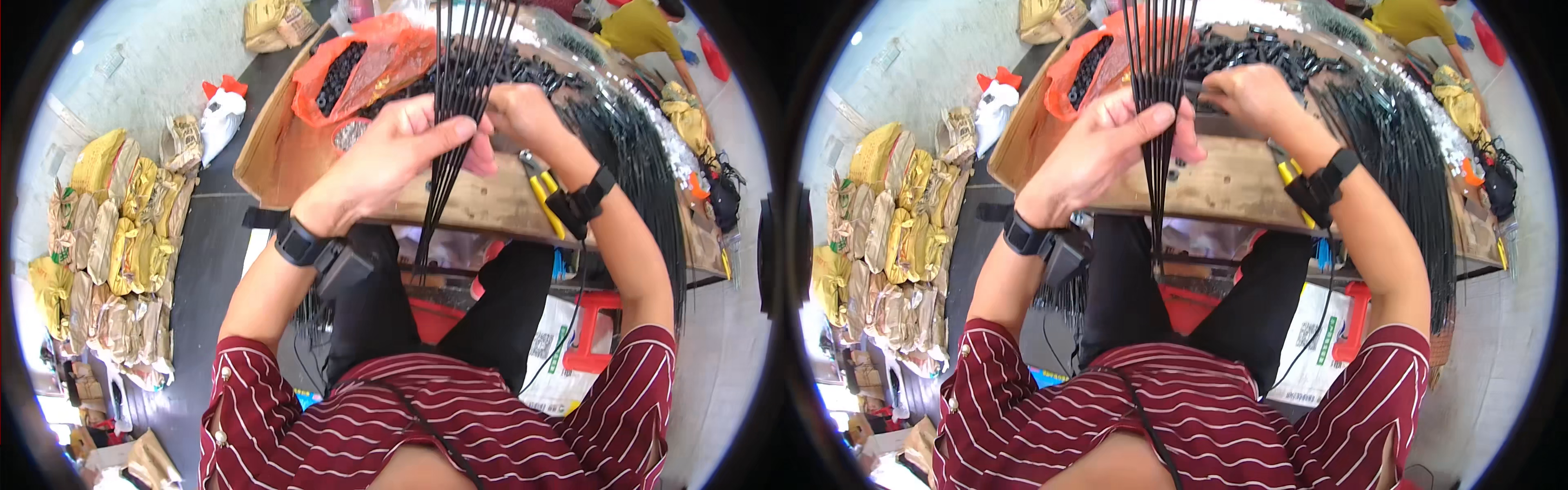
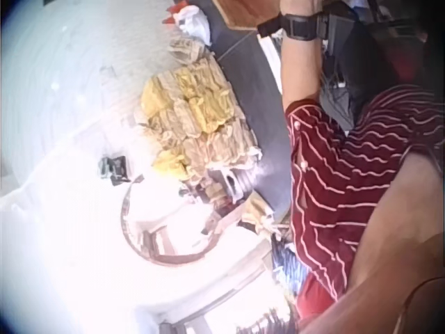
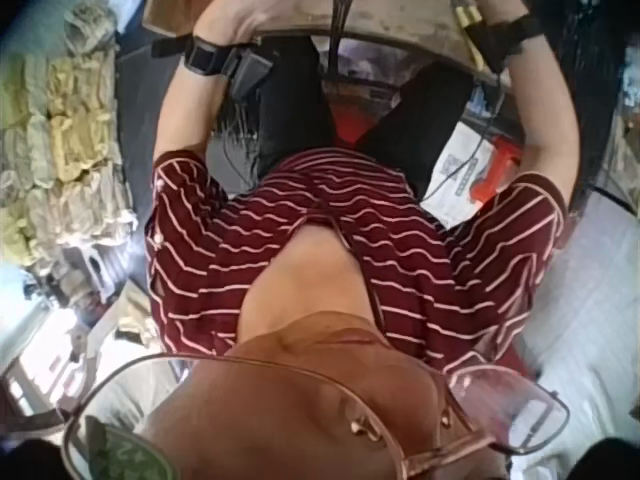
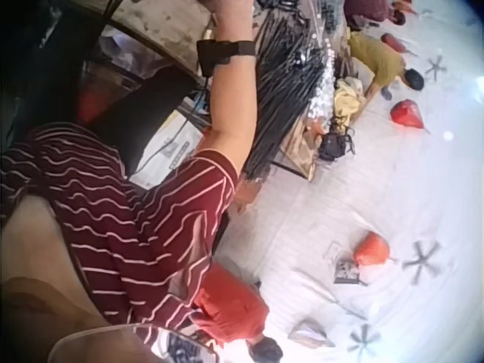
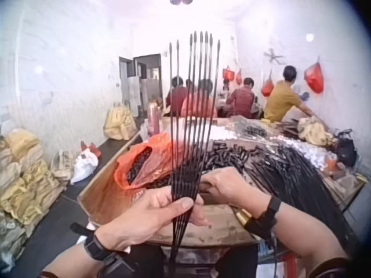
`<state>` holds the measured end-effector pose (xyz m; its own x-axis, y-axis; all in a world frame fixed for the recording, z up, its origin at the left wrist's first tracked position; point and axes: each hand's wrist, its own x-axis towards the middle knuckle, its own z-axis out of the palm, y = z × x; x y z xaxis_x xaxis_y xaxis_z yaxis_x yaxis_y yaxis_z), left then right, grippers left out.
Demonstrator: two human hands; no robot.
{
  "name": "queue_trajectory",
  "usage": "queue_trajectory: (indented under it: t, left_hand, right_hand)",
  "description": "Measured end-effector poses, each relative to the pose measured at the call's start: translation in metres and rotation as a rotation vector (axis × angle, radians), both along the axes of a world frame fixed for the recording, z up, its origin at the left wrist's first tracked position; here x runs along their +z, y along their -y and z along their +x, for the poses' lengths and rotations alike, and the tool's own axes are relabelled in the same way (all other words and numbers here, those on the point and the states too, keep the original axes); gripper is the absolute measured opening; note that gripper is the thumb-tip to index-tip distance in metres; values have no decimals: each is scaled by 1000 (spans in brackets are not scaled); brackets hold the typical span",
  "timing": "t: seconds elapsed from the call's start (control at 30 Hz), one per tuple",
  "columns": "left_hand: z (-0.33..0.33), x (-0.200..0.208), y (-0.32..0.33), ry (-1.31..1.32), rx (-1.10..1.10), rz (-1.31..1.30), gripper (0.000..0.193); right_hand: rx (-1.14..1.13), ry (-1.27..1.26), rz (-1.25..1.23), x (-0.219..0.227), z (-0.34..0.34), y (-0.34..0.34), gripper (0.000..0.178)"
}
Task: Assembling and securing components of umbrella ribs using pliers in a factory workspace.
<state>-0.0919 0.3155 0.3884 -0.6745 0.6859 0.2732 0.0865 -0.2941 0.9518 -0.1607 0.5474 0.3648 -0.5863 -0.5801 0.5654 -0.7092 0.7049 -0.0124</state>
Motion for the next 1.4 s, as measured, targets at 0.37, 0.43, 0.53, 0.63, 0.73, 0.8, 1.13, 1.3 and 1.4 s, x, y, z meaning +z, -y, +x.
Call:
queue_trajectory:
  t: [0.37, 0.43, 0.53, 0.63, 0.73, 0.8, 1.13, 1.3, 1.4]
  left_hand:
    - [-9, 5, 7, -41, -44, 10, 29]
    - [-8, 6, 9, -145, -122, 96, 29]
    - [1, 9, 1, -39, -125, 95, 29]
    - [0, -25, 9, -203, -78, 20, 27]
    - [19, -46, -7, -176, 66, 0, 19]
    - [29, -64, -5, -112, 93, -130, 21]
    - [55, -120, -21, 152, 211, -287, 19]
    - [62, -179, -41, 119, 227, -216, 17]
    - [64, -196, -37, 129, 221, -222, 19]
  right_hand:
    - [-3, 11, 25, 2, 4, 6, 15]
    - [-63, -16, -105, 5, -5, 6, 12]
    - [-117, 62, -131, 16, 20, 12, 15]
    - [141, -97, -67, -11, -16, 7, 16]
    - [26, -94, -3, -24, -25, -11, 15]
    - [188, 456, -592, -41, -28, -7, 11]
    - [145, -317, 281, -77, -67, -24, 16]
    - [-114, -674, 539, -99, -85, -41, 28]
    - [-184, -279, 451, -71, -60, -27, 30]
